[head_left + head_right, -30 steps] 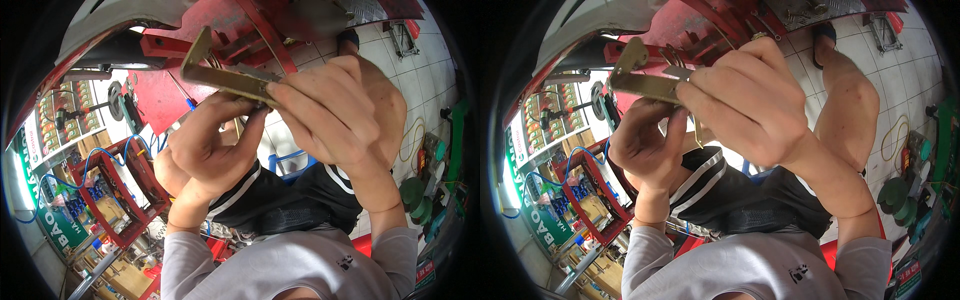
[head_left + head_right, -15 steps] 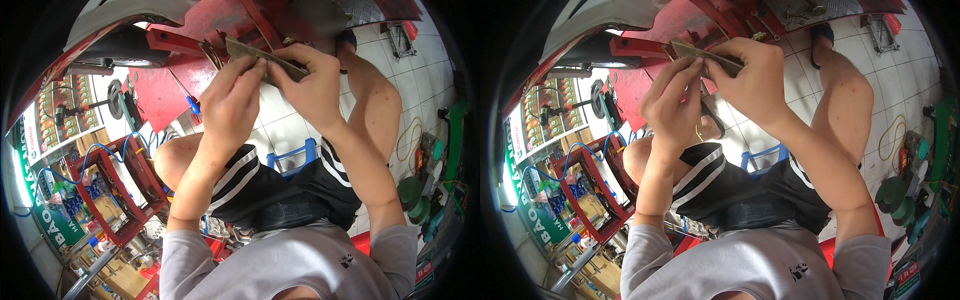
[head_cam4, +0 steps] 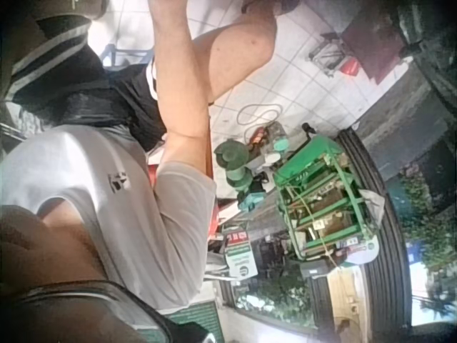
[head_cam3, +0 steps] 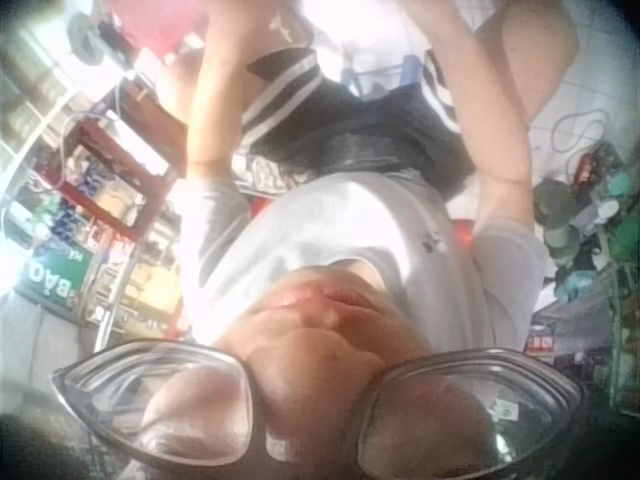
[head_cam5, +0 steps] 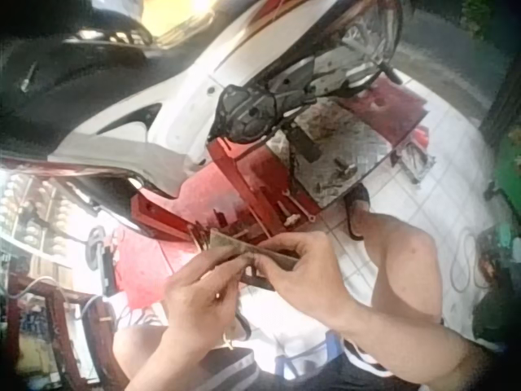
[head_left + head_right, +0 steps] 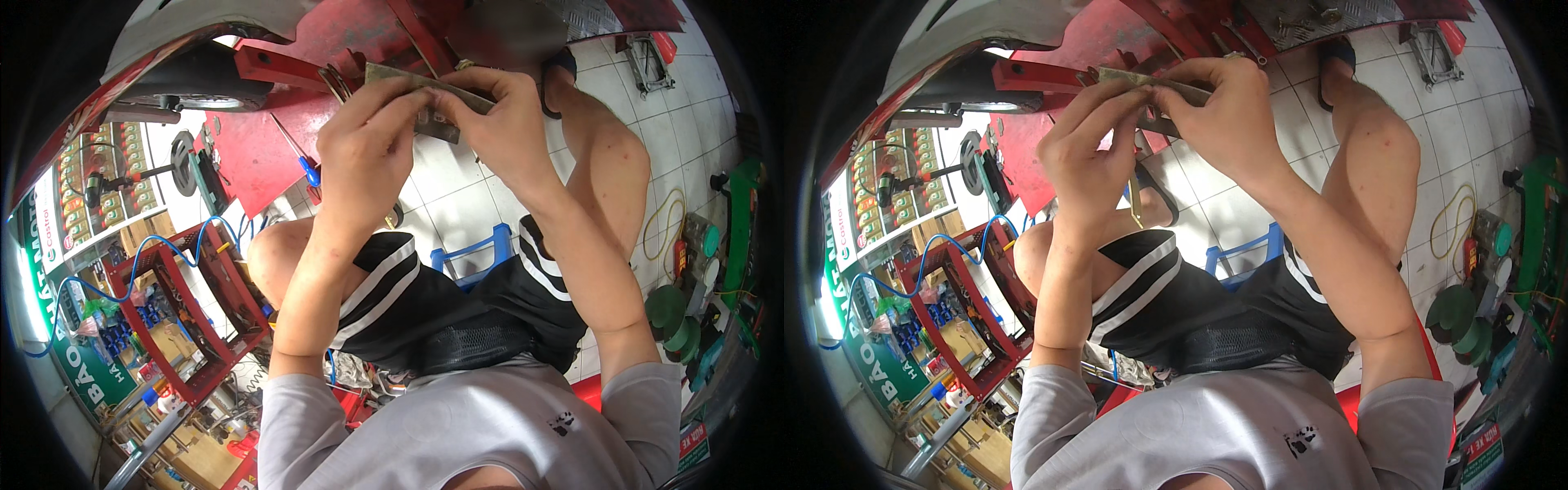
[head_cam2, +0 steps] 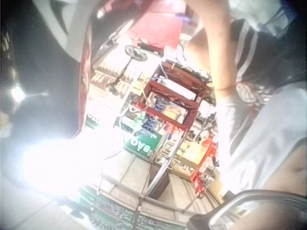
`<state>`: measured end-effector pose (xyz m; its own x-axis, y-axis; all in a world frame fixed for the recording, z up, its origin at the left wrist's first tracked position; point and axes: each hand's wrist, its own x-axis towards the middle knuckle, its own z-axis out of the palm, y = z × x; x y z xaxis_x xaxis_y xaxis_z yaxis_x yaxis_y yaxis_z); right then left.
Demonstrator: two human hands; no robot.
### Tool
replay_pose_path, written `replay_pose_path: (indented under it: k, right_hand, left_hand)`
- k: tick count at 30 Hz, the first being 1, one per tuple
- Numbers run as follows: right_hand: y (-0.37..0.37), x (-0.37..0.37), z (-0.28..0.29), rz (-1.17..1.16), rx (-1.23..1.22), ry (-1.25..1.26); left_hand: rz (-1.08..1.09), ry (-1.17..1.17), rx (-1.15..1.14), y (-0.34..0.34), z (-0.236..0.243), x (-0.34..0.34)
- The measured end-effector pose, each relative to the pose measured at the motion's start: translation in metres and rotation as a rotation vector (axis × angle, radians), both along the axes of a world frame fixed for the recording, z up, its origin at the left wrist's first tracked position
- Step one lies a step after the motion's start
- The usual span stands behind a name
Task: The person sits on a low stool in a workshop, using a screwdriver to disassemble a metal bracket and a cylindrical component. They remove screws and separate the parts, then reassemble the bracket with a long metal rod, tightening the screws to secure the assembly.
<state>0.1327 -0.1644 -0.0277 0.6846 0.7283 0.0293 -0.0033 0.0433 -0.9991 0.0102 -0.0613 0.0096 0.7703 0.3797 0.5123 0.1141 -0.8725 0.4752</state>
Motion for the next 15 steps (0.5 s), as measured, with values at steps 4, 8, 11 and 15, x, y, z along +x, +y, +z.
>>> replay_pose_path:
  k: [4,8,11,15]
  right_hand:
    - [0.001,0.001,-0.006,-0.026,-0.029,0.012]
    - [0.001,0.001,-0.004,-0.017,-0.051,0.001]
    - [0.002,-0.001,-0.003,-0.014,-0.048,0.020]
    - [0.002,0.000,-0.004,-0.016,-0.063,0.026]
  left_hand:
    - [-0.044,-0.008,-0.044,0.004,0.001,0.004]
    - [0.021,0.020,-0.113,0.001,0.003,0.001]
    - [-0.042,-0.001,-0.057,0.007,0.000,0.002]
    - [0.072,0.018,-0.122,0.001,0.004,0.001]
